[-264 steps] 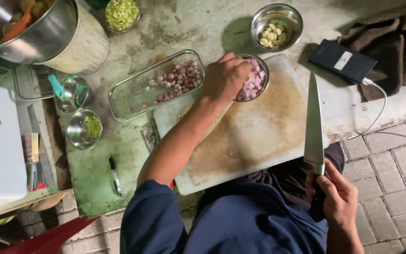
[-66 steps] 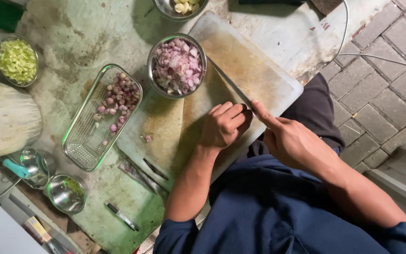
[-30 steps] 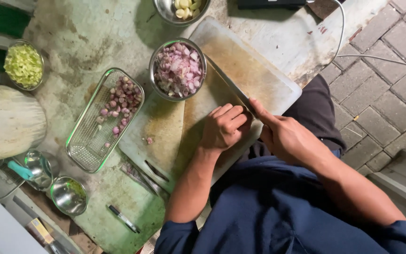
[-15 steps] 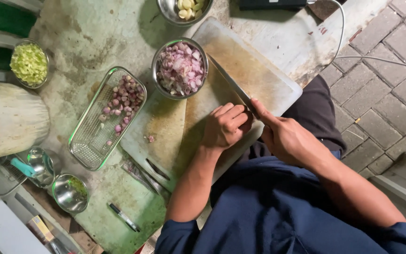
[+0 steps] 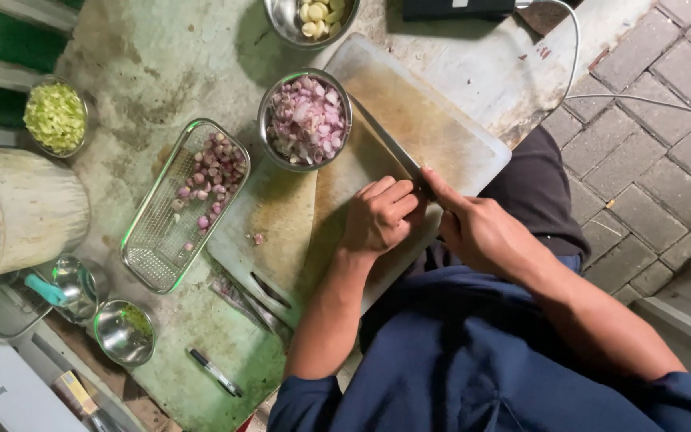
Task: Slicing small shallots into thin pieces on a wooden board and transferring them to a metal bowl.
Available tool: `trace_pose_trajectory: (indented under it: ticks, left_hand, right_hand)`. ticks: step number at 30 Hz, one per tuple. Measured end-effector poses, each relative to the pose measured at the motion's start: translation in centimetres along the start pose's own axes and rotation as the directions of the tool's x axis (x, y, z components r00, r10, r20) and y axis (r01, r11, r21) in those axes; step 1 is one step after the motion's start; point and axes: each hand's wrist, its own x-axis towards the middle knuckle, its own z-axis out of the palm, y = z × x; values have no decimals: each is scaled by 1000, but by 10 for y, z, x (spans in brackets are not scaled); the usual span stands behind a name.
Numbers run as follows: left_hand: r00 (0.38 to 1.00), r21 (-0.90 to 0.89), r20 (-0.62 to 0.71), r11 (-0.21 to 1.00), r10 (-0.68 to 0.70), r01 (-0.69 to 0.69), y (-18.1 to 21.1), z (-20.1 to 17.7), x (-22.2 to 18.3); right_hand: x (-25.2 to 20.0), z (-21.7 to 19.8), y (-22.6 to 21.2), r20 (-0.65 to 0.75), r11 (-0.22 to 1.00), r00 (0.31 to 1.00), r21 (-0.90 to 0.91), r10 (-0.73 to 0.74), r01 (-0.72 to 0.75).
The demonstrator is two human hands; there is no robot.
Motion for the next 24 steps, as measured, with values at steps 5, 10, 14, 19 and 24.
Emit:
trace_pose_trajectory:
  ticks: [5,10,14,19,24]
  left_hand:
    - [999,58,-53,998,-1,4,23,-25,33]
    - [992,150,-121,989,27,-9,21,-23,31]
    - [981,138,-177,989,73,-48,30,-37,40]
    - [988,143,-70,982,135,-124,33,-23,22]
    - [962,243,245,953,120,-181,39,-1,12]
  right_hand:
    - [-21,-15,27,-123,992,985,18,-124,127]
    - [-51,-26,55,-185,970,959,-149,-216,190]
    - [-64,-33,62,-110,929,957,-292,-270,229]
    - [-68,-28,64,-87,856,952,-467,-292,221]
    - [-71,-28,51,-46,822,932,-489,-360,293]
